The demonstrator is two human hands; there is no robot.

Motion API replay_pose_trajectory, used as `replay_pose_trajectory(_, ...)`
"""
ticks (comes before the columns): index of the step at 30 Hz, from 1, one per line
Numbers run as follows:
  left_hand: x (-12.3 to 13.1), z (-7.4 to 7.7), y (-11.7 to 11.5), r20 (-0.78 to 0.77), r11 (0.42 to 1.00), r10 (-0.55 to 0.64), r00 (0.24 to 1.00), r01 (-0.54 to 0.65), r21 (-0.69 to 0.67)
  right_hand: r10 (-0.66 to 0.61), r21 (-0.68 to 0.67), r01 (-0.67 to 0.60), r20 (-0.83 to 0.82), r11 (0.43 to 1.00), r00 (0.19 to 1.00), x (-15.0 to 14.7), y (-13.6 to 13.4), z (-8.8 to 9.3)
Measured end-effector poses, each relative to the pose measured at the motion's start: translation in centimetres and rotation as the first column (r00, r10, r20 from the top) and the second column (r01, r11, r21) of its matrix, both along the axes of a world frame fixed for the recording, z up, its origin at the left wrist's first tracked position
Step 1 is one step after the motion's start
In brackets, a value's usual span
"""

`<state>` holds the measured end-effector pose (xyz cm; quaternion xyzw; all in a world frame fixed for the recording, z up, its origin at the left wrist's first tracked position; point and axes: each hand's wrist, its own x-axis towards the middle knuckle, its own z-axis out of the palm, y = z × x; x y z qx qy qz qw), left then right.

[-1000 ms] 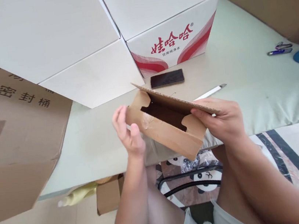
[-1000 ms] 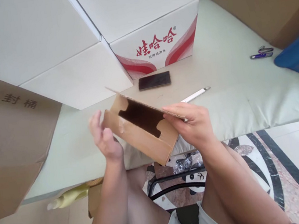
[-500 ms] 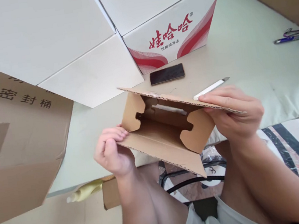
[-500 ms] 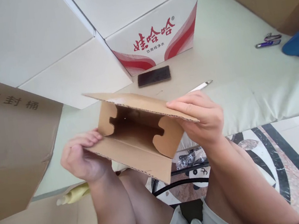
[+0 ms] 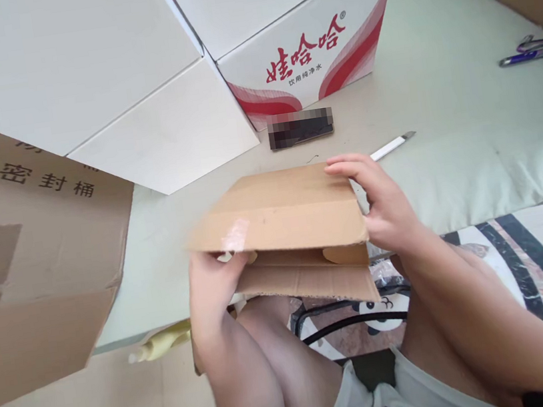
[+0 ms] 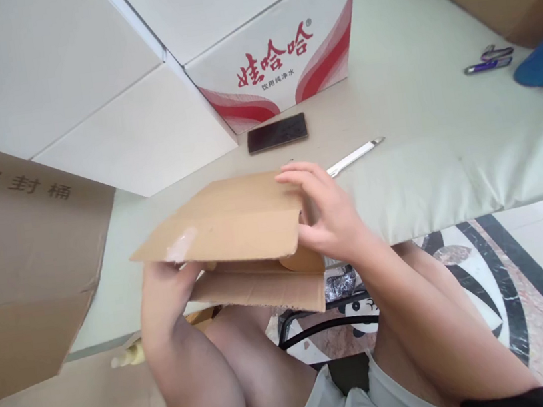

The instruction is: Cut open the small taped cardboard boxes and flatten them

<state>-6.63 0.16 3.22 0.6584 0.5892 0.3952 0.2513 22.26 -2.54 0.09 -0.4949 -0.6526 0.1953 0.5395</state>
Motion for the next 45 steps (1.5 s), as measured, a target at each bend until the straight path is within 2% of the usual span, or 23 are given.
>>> replay_pose_trajectory(3,0.2,-1.7,0.8,0.014,0.996,0.048,0.999,-0.049,0.069,0.117,0.018,-0.118,0.059,0.993,0.991,-0.4,-0.1,-0.5)
replay_pose_trajectory(5,0.4,-2.8,1.5,0.075,0.991,0.102,0.992,-0.108,0.083,0.131,0.028,-0.134,0.071,0.991,0.989,-0.8,-0.1,-1.0)
replay_pose_trajectory(8,1.1,-4.1,2.3,0.149,0.975,0.166,0.975,-0.185,0.122,0.070,0.009,-0.071,0.054,0.997,0.996,-1.4,0.0,-1.8)
replay_pose_trajectory(12,2.3,-4.8,2.6,0.174,0.943,0.221,0.960,-0.255,0.214,-0.040,-0.101,0.048,0.081,0.994,0.996,-2.3,0.1,-2.6)
replay_pose_trajectory(14,2.8,-4.9,2.4,0.148,0.929,0.204,0.968,-0.239,0.282,-0.127,-0.160,0.147,0.130,0.976,0.983,-2.5,0.0,-2.7)
replay_pose_trajectory(17,3.6,-5.0,2.1,0.116,0.893,0.100,0.988,-0.141,0.428,-0.276,-0.260,0.313,0.168,0.913,0.946,-2.3,0.0,-2.8)
replay_pose_trajectory(20,4.1,-4.8,1.9,0.117,0.871,-0.039,0.992,-0.023,0.491,-0.386,-0.288,0.397,0.098,0.871,0.917,-1.5,0.4,-3.2)
replay_pose_trajectory(23,4.2,-4.3,1.7,0.312,0.942,-0.186,0.932,0.079,0.326,-0.379,-0.201,0.359,-0.069,0.911,0.923,-0.4,0.8,-3.6)
replay_pose_trajectory(25,4.0,-3.8,1.9,0.528,0.978,-0.192,0.827,0.120,0.168,-0.339,-0.146,0.318,-0.157,0.937,0.927,0.2,1.0,-3.7)
replay_pose_trajectory(27,3.6,-3.6,2.4,0.694,0.995,-0.101,0.713,0.087,0.055,-0.338,-0.100,0.324,-0.187,0.941,0.923,0.6,1.1,-3.7)
replay_pose_trajectory(30,2.9,-3.5,3.2,0.800,0.993,0.081,0.594,0.023,-0.118,-0.351,-0.026,0.353,-0.198,0.935,0.915,0.7,1.1,-3.9)
replay_pose_trajectory(33,2.6,-3.5,3.1,0.837,0.941,0.212,0.504,0.126,-0.314,-0.231,0.038,0.250,-0.265,0.968,0.936,0.6,1.1,-4.2)
replay_pose_trajectory(35,2.4,-3.5,2.7,0.849,0.904,0.269,0.455,0.185,-0.385,-0.121,0.054,0.144,-0.305,0.988,0.945,0.6,1.2,-4.4)
replay_pose_trajectory(37,1.9,-3.7,2.4,0.843,0.887,0.312,0.439,0.183,-0.424,-0.039,0.047,0.057,-0.320,0.997,0.947,0.8,1.3,-4.4)
replay_pose_trajectory(40,0.3,-4.4,2.3,0.811,0.860,0.348,0.471,0.184,-0.476,0.004,0.040,0.011,-0.356,0.999,0.935,1.3,1.4,-4.1)
replay_pose_trajectory(43,-1.2,-5.2,2.2,0.798,0.831,0.319,0.511,0.253,-0.495,0.002,0.021,0.008,-0.422,1.000,0.907,1.7,1.1,-3.2)
replay_pose_trajectory(45,-1.6,-5.3,2.0,0.828,0.839,0.281,0.486,0.295,-0.458,0.062,0.007,-0.067,-0.485,0.998,0.872,1.9,0.8,-2.4)
